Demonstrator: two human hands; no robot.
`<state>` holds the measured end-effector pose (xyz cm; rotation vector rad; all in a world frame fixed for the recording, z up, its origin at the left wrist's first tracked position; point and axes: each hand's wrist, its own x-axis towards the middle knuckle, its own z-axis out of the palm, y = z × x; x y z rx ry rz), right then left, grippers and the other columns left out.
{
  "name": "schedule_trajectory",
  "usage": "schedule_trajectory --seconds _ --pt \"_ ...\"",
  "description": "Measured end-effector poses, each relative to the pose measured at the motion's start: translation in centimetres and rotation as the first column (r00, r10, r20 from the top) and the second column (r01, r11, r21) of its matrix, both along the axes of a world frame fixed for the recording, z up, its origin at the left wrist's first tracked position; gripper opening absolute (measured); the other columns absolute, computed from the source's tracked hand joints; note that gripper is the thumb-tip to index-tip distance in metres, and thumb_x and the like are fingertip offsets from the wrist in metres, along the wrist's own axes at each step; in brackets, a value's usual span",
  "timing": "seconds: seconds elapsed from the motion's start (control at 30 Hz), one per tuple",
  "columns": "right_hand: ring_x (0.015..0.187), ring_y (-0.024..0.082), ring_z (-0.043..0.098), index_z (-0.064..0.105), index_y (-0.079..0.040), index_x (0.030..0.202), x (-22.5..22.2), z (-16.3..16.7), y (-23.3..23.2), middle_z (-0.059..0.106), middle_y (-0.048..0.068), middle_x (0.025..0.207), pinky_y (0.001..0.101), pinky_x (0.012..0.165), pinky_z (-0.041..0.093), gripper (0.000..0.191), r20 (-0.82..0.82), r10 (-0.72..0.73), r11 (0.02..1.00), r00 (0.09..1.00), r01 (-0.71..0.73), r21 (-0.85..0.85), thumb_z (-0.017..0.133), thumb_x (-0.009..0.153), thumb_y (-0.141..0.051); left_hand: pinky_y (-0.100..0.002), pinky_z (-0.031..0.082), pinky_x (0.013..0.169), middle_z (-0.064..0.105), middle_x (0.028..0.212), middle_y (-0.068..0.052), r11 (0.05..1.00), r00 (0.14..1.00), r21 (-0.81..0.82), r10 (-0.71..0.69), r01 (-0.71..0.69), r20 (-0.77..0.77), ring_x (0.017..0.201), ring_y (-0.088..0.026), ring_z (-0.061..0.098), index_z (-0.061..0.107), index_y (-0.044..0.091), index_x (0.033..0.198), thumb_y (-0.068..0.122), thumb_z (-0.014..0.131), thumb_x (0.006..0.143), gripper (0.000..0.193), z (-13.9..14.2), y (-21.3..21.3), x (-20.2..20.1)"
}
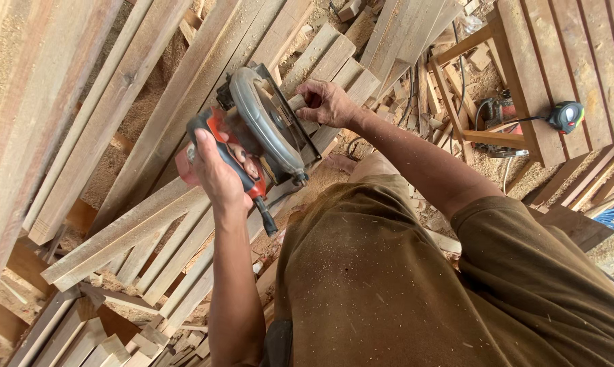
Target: The person uses a circular saw to cut multiple wooden planks stacked on a workbench. They repeatedly position the saw, make cuts, and adjust the planks to continue the process.
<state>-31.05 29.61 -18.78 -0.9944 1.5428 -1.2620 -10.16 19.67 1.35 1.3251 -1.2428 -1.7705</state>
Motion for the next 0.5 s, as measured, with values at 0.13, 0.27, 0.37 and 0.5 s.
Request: schedule_trajectory --seconds 0.13,0.27,0.37,0.5 --pt "0.080 0.010 0.059 0.069 -0.012 0.119 0.0 0.0 -0.3 0.058 -0.004 0.086 0.0281 0.073 0.056 0.038 0.050 0.016 1.000 0.999 -0.016 -0.002 0.086 0.089 -0.028 -0.024 0.044 0.037 0.051 0.066 -0.002 0.998 0.999 0.061 -0.005 0.008 -0.049 0.044 -0.010 0.049 0.051 0.008 0.100 0.060 0.054 0.101 0.051 0.1 -2.7 -1.3" --pt "0.080 0.010 0.055 0.067 -0.011 0.119 0.1 0.1 -0.7 0.054 -0.003 0.087 0.0292 0.073 0.054 0.035 0.102 0.023 0.999 0.995 -0.018 -0.049 0.086 0.093 -0.025 -0.025 0.046 0.038 0.050 0.066 -0.001 0.998 0.999 0.060 0.034 -0.033 -0.004 0.046 -0.010 0.050 0.051 0.009 0.100 0.059 0.055 0.101 0.050 0.1 -3.3 -1.0" --pt "0.075 0.009 0.058 0.068 -0.014 0.122 -0.1 0.3 -0.9 0.058 -0.005 0.083 0.0281 0.069 0.055 0.038 0.132 0.030 1.000 0.991 -0.031 0.004 0.083 0.089 -0.025 -0.025 0.047 0.040 0.052 0.068 -0.001 0.998 0.999 0.063 0.020 -0.018 -0.034 0.048 -0.010 0.052 0.052 0.009 0.102 0.058 0.055 0.101 0.050 0.0 -0.6 0.4" --pt "0.081 0.008 0.059 0.068 -0.012 0.118 0.0 0.5 -0.7 0.059 -0.006 0.088 0.0265 0.073 0.054 0.036 0.069 0.029 0.998 0.997 -0.025 -0.065 0.086 0.089 -0.022 -0.025 0.048 0.038 0.054 0.067 -0.002 0.999 1.000 0.032 0.018 -0.018 -0.009 0.047 -0.010 0.054 0.053 0.007 0.103 0.058 0.055 0.101 0.050 0.4 3.2 2.8"
